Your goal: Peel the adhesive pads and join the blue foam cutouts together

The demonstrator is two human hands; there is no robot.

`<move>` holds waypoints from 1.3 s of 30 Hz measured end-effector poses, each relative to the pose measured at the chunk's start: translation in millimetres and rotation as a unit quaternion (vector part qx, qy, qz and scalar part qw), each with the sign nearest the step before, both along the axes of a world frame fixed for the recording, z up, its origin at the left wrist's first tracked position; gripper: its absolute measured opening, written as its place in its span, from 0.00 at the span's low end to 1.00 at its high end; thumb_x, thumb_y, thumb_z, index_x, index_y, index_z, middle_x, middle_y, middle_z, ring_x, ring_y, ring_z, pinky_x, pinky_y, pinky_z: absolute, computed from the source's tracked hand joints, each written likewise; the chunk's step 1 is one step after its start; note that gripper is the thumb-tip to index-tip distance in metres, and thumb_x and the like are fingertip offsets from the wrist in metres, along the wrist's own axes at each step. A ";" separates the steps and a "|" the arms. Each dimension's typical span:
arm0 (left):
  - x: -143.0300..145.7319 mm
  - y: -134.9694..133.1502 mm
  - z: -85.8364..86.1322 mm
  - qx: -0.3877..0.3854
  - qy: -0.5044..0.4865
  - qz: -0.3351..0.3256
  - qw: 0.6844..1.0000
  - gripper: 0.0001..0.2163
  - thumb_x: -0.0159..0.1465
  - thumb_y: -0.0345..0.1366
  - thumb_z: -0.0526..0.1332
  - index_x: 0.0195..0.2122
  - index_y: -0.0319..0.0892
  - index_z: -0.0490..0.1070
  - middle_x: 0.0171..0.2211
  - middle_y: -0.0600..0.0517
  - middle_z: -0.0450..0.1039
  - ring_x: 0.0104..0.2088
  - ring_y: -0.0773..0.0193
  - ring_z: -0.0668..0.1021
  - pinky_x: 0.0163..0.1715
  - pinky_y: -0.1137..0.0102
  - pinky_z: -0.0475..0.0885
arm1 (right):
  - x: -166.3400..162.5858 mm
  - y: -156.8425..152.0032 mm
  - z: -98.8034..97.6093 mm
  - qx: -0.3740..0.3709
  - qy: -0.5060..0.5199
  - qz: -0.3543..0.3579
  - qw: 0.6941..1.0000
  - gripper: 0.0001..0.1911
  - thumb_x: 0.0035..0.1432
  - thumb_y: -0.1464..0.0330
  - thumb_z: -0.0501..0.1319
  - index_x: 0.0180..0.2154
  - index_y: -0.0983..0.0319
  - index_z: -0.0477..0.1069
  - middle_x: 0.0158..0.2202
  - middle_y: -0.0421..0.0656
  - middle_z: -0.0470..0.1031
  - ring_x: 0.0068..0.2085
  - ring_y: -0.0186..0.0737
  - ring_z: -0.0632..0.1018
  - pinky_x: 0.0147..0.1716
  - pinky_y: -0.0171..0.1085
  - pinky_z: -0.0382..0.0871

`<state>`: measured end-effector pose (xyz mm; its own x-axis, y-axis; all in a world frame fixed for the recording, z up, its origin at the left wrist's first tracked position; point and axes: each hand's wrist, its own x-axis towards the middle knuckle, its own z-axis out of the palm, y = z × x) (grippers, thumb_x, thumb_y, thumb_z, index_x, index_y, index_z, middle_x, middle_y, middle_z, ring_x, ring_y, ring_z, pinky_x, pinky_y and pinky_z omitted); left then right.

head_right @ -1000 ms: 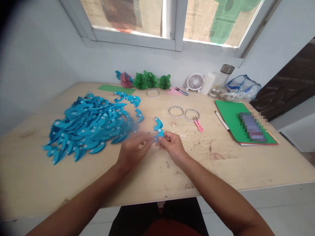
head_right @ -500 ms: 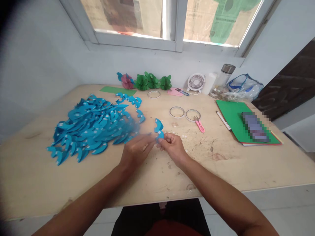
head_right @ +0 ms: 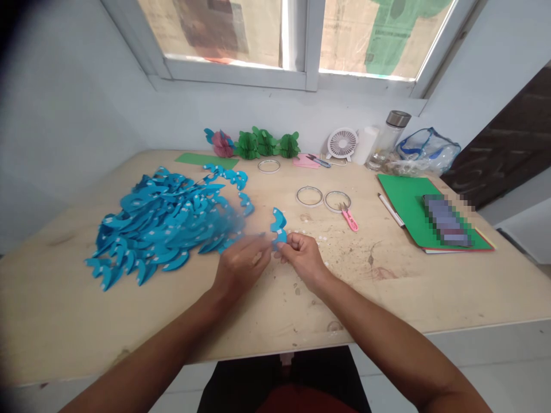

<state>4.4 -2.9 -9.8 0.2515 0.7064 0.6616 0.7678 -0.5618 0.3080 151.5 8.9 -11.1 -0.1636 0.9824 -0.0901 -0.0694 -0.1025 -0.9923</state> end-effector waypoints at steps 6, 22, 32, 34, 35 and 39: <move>-0.6 1.9 4.2 -0.126 -0.128 -0.010 0.984 0.07 0.56 0.29 0.55 0.24 0.40 0.70 0.22 0.52 0.71 0.24 0.67 0.72 0.27 0.73 0.66 | 0.3 0.9 1.9 -0.020 0.017 0.000 1.000 0.13 0.45 0.60 0.66 0.21 0.62 0.69 0.20 0.40 0.73 0.20 0.30 0.67 0.22 0.32 0.61; -7.3 7.3 18.5 -0.372 -0.399 -0.024 0.838 0.06 0.51 0.26 0.55 0.22 0.39 0.69 0.19 0.56 0.67 0.21 0.71 0.69 0.20 0.78 0.63 | 3.5 2.9 0.6 -0.046 0.055 -0.005 0.997 0.13 0.45 0.60 0.66 0.22 0.62 0.70 0.21 0.41 0.74 0.20 0.29 0.67 0.22 0.32 0.59; -3.0 7.7 21.5 -0.475 -0.395 -0.081 0.783 0.07 0.52 0.37 0.62 0.24 0.38 0.72 0.16 0.56 0.67 0.16 0.71 0.67 0.15 0.76 0.61 | 2.8 2.1 1.6 -0.043 0.056 -0.003 0.997 0.12 0.45 0.62 0.67 0.22 0.63 0.70 0.21 0.41 0.74 0.20 0.30 0.67 0.22 0.32 0.59; -1.2 7.0 18.6 -0.482 -0.407 -0.085 0.772 0.07 0.51 0.38 0.63 0.24 0.38 0.72 0.16 0.56 0.67 0.16 0.71 0.67 0.15 0.77 0.61 | 2.2 1.7 2.5 -0.042 0.055 -0.002 0.998 0.12 0.45 0.62 0.67 0.22 0.63 0.70 0.21 0.41 0.74 0.20 0.30 0.67 0.22 0.32 0.59; -0.4 6.7 16.9 -0.482 -0.414 -0.086 0.767 0.08 0.51 0.38 0.63 0.24 0.38 0.71 0.16 0.55 0.68 0.16 0.72 0.67 0.14 0.77 0.61 | 1.9 1.6 3.0 -0.041 0.053 -0.001 0.998 0.12 0.45 0.62 0.67 0.22 0.63 0.70 0.21 0.41 0.74 0.20 0.30 0.67 0.22 0.32 0.59; 1.6 5.5 11.6 -0.483 -0.438 -0.083 0.753 0.08 0.50 0.37 0.64 0.24 0.38 0.69 0.16 0.55 0.68 0.17 0.71 0.68 0.14 0.78 0.62 | 1.0 0.8 4.4 -0.035 0.042 0.005 0.998 0.12 0.46 0.61 0.66 0.22 0.63 0.70 0.21 0.40 0.73 0.21 0.30 0.67 0.22 0.32 0.60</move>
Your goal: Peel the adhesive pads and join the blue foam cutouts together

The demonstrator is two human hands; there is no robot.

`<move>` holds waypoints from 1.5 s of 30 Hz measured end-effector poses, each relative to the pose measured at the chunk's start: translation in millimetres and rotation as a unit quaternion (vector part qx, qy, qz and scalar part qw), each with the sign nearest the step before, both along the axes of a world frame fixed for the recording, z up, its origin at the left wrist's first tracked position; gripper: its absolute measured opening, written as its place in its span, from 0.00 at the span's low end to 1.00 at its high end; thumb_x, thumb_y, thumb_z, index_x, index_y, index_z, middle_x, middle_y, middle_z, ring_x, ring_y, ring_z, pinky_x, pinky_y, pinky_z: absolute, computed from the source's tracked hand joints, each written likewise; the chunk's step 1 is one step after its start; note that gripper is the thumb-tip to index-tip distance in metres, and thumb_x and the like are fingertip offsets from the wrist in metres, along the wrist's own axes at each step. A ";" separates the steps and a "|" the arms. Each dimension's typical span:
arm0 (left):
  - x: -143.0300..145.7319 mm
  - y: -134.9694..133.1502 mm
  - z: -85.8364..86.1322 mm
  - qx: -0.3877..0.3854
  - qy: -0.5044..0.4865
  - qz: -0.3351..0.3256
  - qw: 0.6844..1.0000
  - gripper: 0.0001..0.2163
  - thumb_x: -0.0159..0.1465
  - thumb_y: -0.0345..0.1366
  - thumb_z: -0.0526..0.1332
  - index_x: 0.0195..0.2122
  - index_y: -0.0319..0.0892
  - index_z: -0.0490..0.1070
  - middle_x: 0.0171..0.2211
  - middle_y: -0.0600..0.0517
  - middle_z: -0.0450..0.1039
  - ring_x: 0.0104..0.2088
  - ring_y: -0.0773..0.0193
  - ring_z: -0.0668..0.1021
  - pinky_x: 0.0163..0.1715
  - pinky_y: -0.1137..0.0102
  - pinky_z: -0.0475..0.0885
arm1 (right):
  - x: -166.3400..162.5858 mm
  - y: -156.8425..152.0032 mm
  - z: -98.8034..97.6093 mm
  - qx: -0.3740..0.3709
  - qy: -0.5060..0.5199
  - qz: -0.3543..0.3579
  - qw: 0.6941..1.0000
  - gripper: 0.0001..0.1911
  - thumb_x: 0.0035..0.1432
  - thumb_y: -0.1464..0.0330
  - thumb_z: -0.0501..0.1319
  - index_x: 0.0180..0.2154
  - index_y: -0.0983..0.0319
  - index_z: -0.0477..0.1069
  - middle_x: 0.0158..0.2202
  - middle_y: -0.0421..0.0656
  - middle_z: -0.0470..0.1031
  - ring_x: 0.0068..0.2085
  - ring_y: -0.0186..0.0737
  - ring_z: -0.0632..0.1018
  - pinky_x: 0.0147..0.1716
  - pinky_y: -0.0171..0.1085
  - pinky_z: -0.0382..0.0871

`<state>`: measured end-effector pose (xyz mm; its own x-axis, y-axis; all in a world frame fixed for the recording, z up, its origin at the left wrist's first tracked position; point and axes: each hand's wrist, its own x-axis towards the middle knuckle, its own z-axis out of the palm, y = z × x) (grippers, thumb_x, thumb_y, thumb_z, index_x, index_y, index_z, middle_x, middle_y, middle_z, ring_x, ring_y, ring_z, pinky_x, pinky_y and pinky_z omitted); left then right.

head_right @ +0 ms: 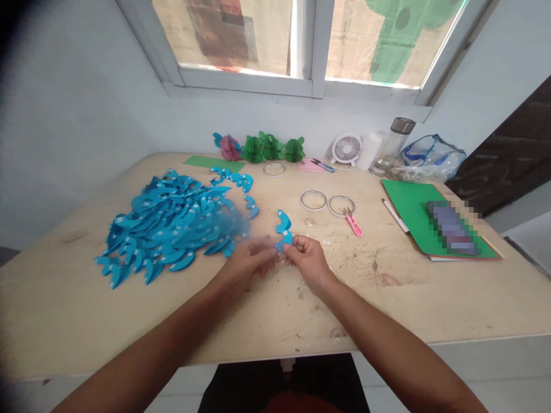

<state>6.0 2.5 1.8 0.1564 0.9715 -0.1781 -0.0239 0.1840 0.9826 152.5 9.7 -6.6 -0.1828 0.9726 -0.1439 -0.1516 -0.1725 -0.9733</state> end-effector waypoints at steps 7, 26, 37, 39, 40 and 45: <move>0.9 -0.3 -3.1 -0.013 -0.020 0.004 1.000 0.05 0.50 0.34 0.62 0.23 0.38 0.67 0.17 0.54 0.69 0.18 0.71 0.70 0.15 0.78 0.63 | -0.6 -0.5 -1.2 0.014 -0.010 0.008 1.000 0.12 0.47 0.61 0.66 0.22 0.62 0.69 0.21 0.40 0.73 0.21 0.31 0.67 0.23 0.33 0.60; 0.3 4.1 -2.7 -0.074 -0.084 -0.028 0.993 0.15 0.53 0.45 0.62 0.24 0.36 0.69 0.21 0.49 0.71 0.18 0.69 0.71 0.13 0.78 0.61 | -0.5 -0.3 -2.0 0.033 -0.014 0.023 0.999 0.12 0.47 0.62 0.65 0.22 0.62 0.68 0.21 0.39 0.72 0.22 0.32 0.68 0.24 0.33 0.60; 0.6 3.1 -3.7 -0.068 -0.076 -0.024 0.994 0.16 0.53 0.47 0.62 0.24 0.36 0.69 0.20 0.50 0.70 0.17 0.70 0.71 0.13 0.77 0.61 | -0.1 -1.9 -2.2 0.075 -0.055 0.039 0.995 0.13 0.49 0.61 0.63 0.21 0.61 0.66 0.21 0.39 0.71 0.23 0.33 0.69 0.24 0.34 0.61; 0.2 3.6 -4.3 -0.068 -0.073 -0.027 0.995 0.16 0.54 0.47 0.62 0.24 0.36 0.69 0.20 0.50 0.71 0.17 0.70 0.71 0.14 0.77 0.61 | -0.4 -1.9 -1.2 0.072 -0.051 0.038 0.995 0.13 0.49 0.61 0.64 0.22 0.61 0.67 0.21 0.39 0.71 0.23 0.33 0.69 0.24 0.34 0.61; -0.1 3.8 -4.5 -0.069 -0.073 -0.029 0.995 0.15 0.54 0.46 0.62 0.24 0.36 0.69 0.20 0.50 0.71 0.17 0.70 0.71 0.14 0.77 0.61 | -0.6 -1.9 -0.8 0.068 -0.047 0.038 0.996 0.13 0.48 0.60 0.64 0.22 0.61 0.67 0.21 0.39 0.71 0.23 0.33 0.69 0.24 0.34 0.61; -2.5 4.8 -4.8 -0.070 -0.087 -0.045 0.993 0.15 0.54 0.46 0.62 0.24 0.36 0.69 0.21 0.50 0.71 0.18 0.70 0.71 0.14 0.77 0.61 | 0.0 -1.7 -1.6 0.045 -0.018 0.042 0.998 0.13 0.47 0.59 0.65 0.23 0.62 0.68 0.22 0.40 0.73 0.23 0.33 0.69 0.25 0.33 0.62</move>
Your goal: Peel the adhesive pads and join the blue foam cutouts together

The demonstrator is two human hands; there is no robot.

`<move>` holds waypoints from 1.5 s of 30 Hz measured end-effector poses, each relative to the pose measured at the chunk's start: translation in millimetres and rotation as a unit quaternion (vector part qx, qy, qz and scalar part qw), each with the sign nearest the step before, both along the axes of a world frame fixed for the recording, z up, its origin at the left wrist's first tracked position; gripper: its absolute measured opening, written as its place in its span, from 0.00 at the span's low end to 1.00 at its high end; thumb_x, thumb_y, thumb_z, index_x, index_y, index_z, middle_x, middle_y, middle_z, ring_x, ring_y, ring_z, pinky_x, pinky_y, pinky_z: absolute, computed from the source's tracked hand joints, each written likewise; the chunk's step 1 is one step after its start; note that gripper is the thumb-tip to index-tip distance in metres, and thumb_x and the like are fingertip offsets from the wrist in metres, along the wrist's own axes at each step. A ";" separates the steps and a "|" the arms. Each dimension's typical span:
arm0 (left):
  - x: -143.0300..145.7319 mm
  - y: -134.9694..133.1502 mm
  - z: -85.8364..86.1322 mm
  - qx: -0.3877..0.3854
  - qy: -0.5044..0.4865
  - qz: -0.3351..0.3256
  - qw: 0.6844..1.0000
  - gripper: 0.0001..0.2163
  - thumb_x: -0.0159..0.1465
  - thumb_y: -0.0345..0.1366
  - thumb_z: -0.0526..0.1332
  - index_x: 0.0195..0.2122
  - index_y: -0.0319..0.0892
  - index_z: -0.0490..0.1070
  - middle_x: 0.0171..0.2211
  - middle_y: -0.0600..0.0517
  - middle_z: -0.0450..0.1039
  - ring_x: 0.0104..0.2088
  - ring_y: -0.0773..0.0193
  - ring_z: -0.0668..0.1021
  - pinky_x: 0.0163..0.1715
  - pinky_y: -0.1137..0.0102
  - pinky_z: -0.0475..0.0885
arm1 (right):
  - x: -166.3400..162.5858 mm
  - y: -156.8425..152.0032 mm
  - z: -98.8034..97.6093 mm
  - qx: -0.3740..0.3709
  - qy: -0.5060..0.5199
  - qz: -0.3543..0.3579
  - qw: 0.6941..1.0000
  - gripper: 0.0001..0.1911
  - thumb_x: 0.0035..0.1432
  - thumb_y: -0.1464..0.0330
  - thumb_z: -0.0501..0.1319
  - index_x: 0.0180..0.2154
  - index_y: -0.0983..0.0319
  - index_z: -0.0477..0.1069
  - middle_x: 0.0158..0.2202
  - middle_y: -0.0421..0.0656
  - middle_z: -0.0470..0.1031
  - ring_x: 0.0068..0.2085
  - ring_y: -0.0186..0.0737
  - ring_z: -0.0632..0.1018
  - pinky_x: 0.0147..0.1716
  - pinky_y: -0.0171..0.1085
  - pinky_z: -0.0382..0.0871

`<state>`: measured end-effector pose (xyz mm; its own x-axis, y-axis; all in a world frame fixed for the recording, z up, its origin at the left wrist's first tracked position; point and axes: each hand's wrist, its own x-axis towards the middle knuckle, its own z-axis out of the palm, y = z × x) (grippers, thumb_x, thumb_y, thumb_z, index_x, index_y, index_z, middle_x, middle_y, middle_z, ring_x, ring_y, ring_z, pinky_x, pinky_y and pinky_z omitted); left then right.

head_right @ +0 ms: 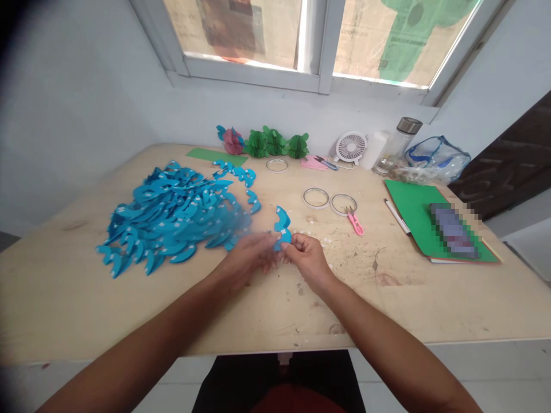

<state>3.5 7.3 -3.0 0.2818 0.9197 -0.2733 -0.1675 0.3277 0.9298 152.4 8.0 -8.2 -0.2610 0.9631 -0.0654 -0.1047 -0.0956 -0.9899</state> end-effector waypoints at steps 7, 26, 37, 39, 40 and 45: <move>-3.3 -0.1 1.5 0.002 -0.018 -0.014 1.000 0.15 0.54 0.46 0.62 0.25 0.36 0.69 0.22 0.49 0.71 0.18 0.70 0.71 0.15 0.77 0.62 | 1.5 0.3 -3.3 -0.018 0.018 0.004 1.000 0.13 0.47 0.58 0.65 0.25 0.62 0.70 0.22 0.40 0.73 0.23 0.32 0.69 0.24 0.33 0.61; -6.3 0.5 1.9 0.005 -0.031 -0.027 0.999 0.14 0.53 0.45 0.63 0.25 0.36 0.68 0.23 0.48 0.72 0.19 0.70 0.71 0.16 0.76 0.63 | 1.8 0.2 -2.4 -0.036 0.051 0.011 0.998 0.12 0.48 0.60 0.65 0.25 0.62 0.70 0.23 0.40 0.73 0.24 0.32 0.69 0.26 0.33 0.59; -6.5 -1.9 4.3 0.010 -0.028 -0.010 0.999 0.12 0.53 0.43 0.63 0.25 0.37 0.70 0.21 0.50 0.71 0.19 0.70 0.71 0.17 0.76 0.63 | 2.1 0.4 -0.1 -0.032 0.046 0.020 0.998 0.12 0.46 0.60 0.67 0.27 0.62 0.71 0.23 0.40 0.73 0.24 0.33 0.70 0.25 0.34 0.59; -6.3 -2.5 5.6 0.011 -0.028 -0.007 1.000 0.12 0.53 0.42 0.63 0.25 0.37 0.70 0.21 0.50 0.71 0.19 0.70 0.71 0.16 0.76 0.63 | 1.7 0.1 0.4 -0.032 0.047 0.019 0.998 0.12 0.45 0.61 0.67 0.27 0.62 0.71 0.23 0.40 0.73 0.24 0.33 0.70 0.25 0.33 0.59; -6.2 -2.9 6.2 0.012 -0.027 -0.006 1.000 0.12 0.53 0.42 0.63 0.25 0.37 0.70 0.21 0.50 0.71 0.19 0.70 0.71 0.16 0.76 0.63 | 1.5 -0.1 0.6 -0.032 0.048 0.018 0.998 0.11 0.45 0.61 0.67 0.27 0.62 0.71 0.23 0.39 0.73 0.24 0.32 0.70 0.25 0.33 0.59; -5.4 -4.7 9.5 0.018 -0.018 0.003 1.000 0.10 0.53 0.40 0.63 0.24 0.37 0.69 0.20 0.51 0.70 0.18 0.71 0.70 0.16 0.77 0.63 | 1.1 -0.3 1.2 -0.034 0.049 0.016 0.998 0.11 0.44 0.62 0.68 0.27 0.62 0.71 0.23 0.39 0.73 0.24 0.32 0.69 0.25 0.34 0.59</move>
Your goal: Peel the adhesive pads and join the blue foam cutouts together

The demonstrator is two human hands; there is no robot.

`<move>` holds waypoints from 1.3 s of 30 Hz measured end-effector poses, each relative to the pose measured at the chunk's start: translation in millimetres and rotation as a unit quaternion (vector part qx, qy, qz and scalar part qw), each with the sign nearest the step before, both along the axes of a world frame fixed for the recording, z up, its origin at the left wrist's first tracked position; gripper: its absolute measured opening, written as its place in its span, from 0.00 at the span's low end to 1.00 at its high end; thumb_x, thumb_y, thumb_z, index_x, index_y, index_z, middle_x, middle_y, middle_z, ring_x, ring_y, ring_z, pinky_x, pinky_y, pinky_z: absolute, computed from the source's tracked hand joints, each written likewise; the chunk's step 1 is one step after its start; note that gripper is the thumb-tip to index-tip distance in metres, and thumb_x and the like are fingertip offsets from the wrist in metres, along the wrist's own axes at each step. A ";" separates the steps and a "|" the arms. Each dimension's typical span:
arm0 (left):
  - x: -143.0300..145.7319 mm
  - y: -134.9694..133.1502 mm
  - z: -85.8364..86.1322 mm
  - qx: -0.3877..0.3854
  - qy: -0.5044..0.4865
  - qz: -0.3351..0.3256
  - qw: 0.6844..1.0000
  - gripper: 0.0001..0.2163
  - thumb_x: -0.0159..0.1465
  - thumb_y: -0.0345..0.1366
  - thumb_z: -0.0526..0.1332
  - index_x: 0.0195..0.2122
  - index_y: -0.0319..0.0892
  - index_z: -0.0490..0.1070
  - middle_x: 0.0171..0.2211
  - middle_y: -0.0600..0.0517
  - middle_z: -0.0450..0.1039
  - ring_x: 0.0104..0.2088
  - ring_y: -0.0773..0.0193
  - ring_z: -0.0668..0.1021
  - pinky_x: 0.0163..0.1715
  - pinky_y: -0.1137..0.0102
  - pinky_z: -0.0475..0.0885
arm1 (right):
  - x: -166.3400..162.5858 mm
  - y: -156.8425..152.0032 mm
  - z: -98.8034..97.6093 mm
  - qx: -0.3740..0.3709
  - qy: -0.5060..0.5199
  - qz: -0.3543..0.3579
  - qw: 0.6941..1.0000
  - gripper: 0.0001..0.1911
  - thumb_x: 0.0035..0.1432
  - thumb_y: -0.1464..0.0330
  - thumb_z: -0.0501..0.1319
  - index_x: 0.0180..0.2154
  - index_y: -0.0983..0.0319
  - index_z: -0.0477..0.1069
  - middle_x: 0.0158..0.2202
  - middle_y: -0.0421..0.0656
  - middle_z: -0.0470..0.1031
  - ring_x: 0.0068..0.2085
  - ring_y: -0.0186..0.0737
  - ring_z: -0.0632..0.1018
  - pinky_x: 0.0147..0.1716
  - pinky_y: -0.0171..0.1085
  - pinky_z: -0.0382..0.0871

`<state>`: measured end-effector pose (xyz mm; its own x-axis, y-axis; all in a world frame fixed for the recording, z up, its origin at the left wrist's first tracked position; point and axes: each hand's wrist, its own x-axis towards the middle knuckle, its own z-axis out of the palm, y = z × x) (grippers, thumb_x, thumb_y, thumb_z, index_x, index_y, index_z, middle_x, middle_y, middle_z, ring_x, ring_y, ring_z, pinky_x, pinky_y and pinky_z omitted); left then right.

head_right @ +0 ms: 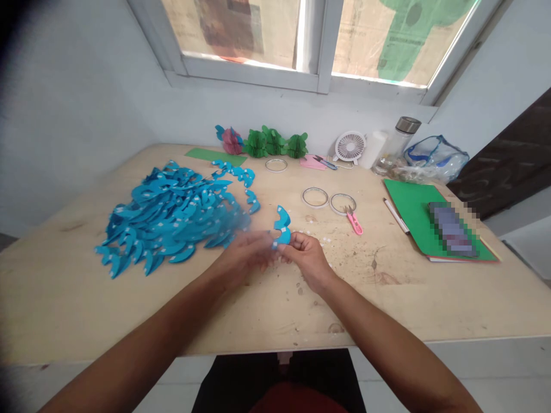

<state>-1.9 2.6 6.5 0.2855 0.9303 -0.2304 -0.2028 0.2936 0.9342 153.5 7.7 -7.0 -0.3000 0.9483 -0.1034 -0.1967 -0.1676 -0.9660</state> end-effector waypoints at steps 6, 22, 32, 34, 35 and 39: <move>0.3 -0.2 1.5 0.008 0.008 0.000 1.000 0.11 0.53 0.41 0.63 0.24 0.37 0.69 0.20 0.51 0.70 0.18 0.71 0.70 0.16 0.77 0.63 | -0.4 -0.1 0.4 0.002 -0.008 -0.004 1.000 0.12 0.43 0.61 0.68 0.26 0.62 0.71 0.23 0.40 0.73 0.24 0.33 0.69 0.25 0.34 0.60; -3.9 1.2 4.2 0.048 0.034 -0.031 0.998 0.11 0.53 0.42 0.62 0.25 0.38 0.70 0.22 0.50 0.72 0.20 0.68 0.73 0.19 0.74 0.67 | 0.6 0.5 -0.4 0.007 0.009 -0.012 1.000 0.09 0.44 0.64 0.68 0.25 0.61 0.71 0.23 0.39 0.73 0.23 0.31 0.68 0.25 0.33 0.60; -1.2 0.6 8.2 0.093 0.090 -0.017 0.991 0.13 0.49 0.41 0.67 0.25 0.37 0.69 0.18 0.56 0.68 0.18 0.72 0.69 0.18 0.77 0.66 | 0.5 0.4 -1.9 0.005 0.022 -0.023 0.999 0.07 0.45 0.67 0.67 0.25 0.62 0.71 0.20 0.36 0.69 0.22 0.30 0.67 0.24 0.32 0.59; -2.5 1.3 8.1 0.085 0.078 -0.021 0.993 0.13 0.50 0.42 0.66 0.26 0.37 0.69 0.19 0.55 0.69 0.19 0.71 0.71 0.18 0.77 0.66 | 0.5 0.8 -2.4 0.005 0.022 -0.021 1.000 0.07 0.45 0.67 0.67 0.26 0.62 0.71 0.21 0.37 0.71 0.23 0.30 0.67 0.24 0.32 0.59; -3.3 1.7 7.7 0.079 0.068 -0.025 0.994 0.13 0.51 0.42 0.65 0.26 0.37 0.69 0.20 0.54 0.70 0.19 0.70 0.71 0.18 0.76 0.67 | 0.6 1.1 -2.6 0.004 0.021 -0.015 1.000 0.07 0.45 0.67 0.67 0.26 0.62 0.71 0.22 0.38 0.72 0.23 0.30 0.68 0.24 0.32 0.59; -6.9 2.4 5.3 0.059 0.025 -0.034 0.997 0.12 0.54 0.43 0.63 0.27 0.37 0.69 0.22 0.52 0.72 0.21 0.69 0.73 0.20 0.75 0.68 | 1.1 1.3 -3.4 0.003 0.022 -0.006 1.000 0.07 0.45 0.66 0.67 0.27 0.62 0.72 0.24 0.39 0.73 0.24 0.31 0.69 0.25 0.33 0.60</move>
